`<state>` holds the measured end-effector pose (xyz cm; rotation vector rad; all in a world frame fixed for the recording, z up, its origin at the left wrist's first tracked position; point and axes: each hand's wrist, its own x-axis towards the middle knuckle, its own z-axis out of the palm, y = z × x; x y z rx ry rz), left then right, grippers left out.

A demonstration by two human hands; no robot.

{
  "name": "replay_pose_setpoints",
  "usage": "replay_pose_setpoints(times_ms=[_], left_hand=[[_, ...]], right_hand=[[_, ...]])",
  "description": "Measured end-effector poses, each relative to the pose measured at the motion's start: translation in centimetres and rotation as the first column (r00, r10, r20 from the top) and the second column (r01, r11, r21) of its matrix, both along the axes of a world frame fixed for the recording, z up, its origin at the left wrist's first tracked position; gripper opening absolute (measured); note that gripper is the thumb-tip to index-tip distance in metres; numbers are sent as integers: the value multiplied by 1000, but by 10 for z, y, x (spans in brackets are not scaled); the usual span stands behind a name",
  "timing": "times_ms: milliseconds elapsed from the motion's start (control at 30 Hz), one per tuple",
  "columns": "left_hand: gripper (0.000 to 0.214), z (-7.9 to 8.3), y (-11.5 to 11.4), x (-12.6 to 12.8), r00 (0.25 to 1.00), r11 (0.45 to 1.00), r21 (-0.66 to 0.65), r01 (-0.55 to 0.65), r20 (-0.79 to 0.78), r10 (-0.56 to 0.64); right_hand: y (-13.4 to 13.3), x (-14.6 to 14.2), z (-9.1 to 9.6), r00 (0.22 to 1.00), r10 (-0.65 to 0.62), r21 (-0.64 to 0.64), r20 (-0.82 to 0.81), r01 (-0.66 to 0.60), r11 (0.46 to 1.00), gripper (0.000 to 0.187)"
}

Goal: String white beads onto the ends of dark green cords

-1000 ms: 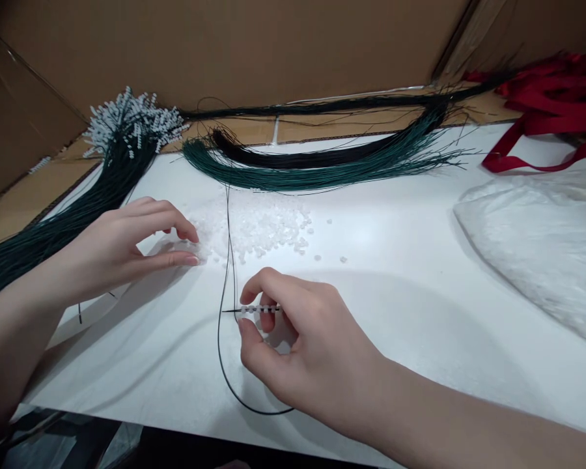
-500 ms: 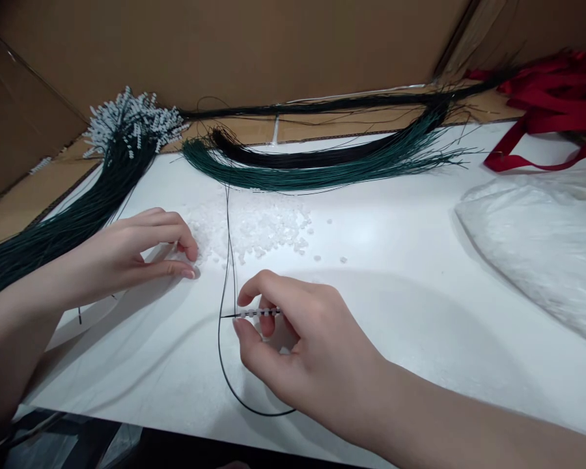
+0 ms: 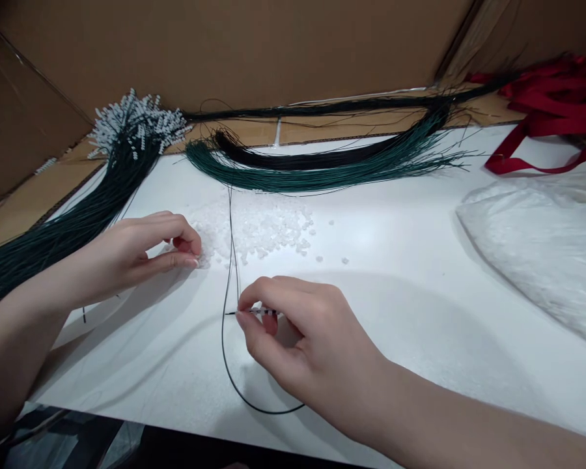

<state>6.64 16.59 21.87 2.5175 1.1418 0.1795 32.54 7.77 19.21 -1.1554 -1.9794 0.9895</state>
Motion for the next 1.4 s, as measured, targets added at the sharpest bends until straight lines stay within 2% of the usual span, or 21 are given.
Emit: replay_pose_setpoints(times_ms=[200,333,400,467,567,667,767,867,1133,1400], left_hand=[[12,-4,-1,3,1000,1000,-14,11,-8,-11],[13,1,-5,5,999,999,-6,-32,25,32],[13,4,-9,8,990,997,-30,-75,114,78],[10,5,-16,12,956,994,-76,-82,275,100],[1,2,-27,21,846,989,-146,-24,524,98],[10,-5,-36,29,782,975,-214,53,617,93],[17,-10,-39,35,778,955,-269,127,625,73],[14,-11,-40,38,786,931,-318,178,615,60],[5,-15,-45,45,721,892,-427,145,664,201],[1,-22,-46,45,681,830,-512,219,690,246]], right_hand=[[-2,0,1,1000,5,0,-7,-5,1000,11],[-3,1,2,1000,-2,-2,-8,2,1000,11],[-3,1,2,1000,-3,3,-11,3,1000,11],[-2,2,2,1000,-8,10,-20,9,1000,11],[-2,2,0,999,-13,8,-34,13,1000,11],[-1,2,-1,999,-14,5,-41,15,1000,10],[-2,1,0,999,-21,12,-38,22,1000,10],[-2,1,2,998,-24,22,-53,25,999,11],[-2,1,1,995,-43,29,-93,46,999,11],[-2,0,0,992,-52,12,-114,54,998,11]])
